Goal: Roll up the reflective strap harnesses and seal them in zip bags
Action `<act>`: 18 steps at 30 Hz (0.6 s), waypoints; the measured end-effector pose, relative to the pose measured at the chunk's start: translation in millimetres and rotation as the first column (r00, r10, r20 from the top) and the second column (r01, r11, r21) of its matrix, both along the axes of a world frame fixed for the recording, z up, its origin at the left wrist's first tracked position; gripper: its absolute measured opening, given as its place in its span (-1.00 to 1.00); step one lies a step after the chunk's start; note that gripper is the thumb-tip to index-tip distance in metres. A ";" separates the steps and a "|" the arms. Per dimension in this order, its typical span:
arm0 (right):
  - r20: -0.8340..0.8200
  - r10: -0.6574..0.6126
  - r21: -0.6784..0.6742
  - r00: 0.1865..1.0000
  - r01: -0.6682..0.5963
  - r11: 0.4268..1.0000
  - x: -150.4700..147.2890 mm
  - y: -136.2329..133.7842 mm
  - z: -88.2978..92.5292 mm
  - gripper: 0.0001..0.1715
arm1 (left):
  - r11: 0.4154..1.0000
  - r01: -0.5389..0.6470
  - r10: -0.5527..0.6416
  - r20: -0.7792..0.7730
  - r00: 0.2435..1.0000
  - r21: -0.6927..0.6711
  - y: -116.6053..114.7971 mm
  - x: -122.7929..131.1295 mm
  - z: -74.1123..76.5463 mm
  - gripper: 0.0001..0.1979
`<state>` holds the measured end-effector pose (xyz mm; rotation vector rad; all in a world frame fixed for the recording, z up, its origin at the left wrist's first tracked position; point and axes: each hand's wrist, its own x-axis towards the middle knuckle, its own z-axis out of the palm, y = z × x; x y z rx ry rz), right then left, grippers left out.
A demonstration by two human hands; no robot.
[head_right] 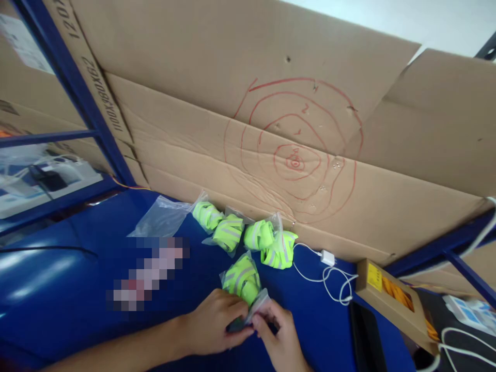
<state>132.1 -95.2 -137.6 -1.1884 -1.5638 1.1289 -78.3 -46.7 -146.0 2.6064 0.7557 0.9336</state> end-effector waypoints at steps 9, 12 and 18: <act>0.197 -0.054 0.200 0.979 0.014 0.980 0.4 3.6 -5.9 -0.77 | 0.958 0.176 -0.199 -0.082 0.977 -0.225 8.8 -9.3 14.5 -0.79; 0.221 -0.032 0.211 0.975 -0.016 0.977 1.2 6.0 -7.2 -0.79 | 0.937 0.213 -0.237 -0.055 0.970 -0.278 11.1 -11.9 15.8 -0.78; 0.257 -0.021 0.254 0.966 -0.046 0.966 2.1 8.4 -12.7 -0.85 | 0.927 0.217 -0.240 -0.038 0.970 -0.305 11.6 -12.9 17.2 -0.79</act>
